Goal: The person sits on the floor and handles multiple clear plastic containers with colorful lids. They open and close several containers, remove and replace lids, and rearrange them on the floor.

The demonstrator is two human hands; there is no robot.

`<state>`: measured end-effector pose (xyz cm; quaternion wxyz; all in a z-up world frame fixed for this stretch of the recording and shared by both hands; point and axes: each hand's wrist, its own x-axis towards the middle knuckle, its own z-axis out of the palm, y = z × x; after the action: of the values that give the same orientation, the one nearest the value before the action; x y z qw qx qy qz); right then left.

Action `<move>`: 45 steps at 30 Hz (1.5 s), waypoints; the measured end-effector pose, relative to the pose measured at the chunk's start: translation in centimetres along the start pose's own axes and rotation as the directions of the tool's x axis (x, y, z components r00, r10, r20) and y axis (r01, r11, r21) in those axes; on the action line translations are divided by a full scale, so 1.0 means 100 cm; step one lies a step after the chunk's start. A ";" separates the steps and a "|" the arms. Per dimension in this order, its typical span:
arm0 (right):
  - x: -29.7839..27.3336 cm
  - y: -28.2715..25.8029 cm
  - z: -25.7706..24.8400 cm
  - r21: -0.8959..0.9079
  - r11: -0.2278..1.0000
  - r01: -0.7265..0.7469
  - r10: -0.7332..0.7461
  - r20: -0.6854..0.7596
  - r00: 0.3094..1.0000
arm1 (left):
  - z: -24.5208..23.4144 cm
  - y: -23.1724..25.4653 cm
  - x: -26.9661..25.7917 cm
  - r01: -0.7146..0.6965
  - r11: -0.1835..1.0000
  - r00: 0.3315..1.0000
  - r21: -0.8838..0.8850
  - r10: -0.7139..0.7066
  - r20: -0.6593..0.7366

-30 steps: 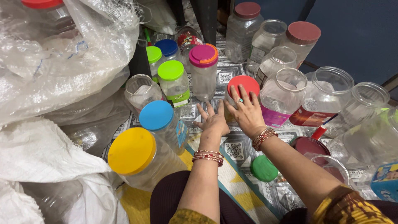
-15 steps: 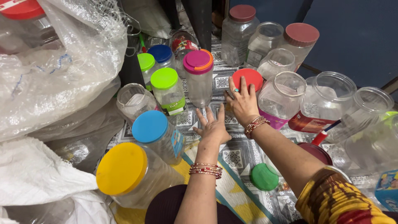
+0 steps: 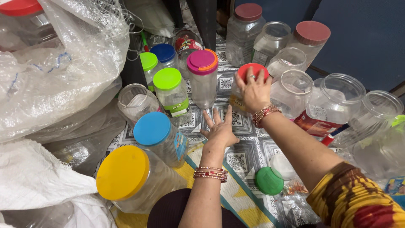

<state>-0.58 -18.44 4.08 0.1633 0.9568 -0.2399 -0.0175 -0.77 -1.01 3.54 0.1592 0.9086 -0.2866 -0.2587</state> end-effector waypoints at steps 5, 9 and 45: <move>0.023 0.009 -0.011 0.103 0.993 -0.051 0.051 0.005 0.999 | 0.002 0.000 0.000 -0.002 1.000 1.000 0.008 0.002 -0.012; 0.029 0.011 -0.003 0.163 0.985 -0.053 0.045 0.053 0.998 | 0.002 0.001 0.001 -0.002 1.000 1.000 0.015 0.003 -0.018; -0.173 -0.012 0.009 0.309 0.936 0.169 -0.016 -0.443 0.897 | 0.042 0.020 -0.026 -0.221 0.949 0.909 0.225 0.284 -0.304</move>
<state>-15.48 -9.68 2.07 0.0441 0.9606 -0.1507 0.2293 -5.90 -1.58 1.96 0.1519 0.9051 -0.3938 -0.0507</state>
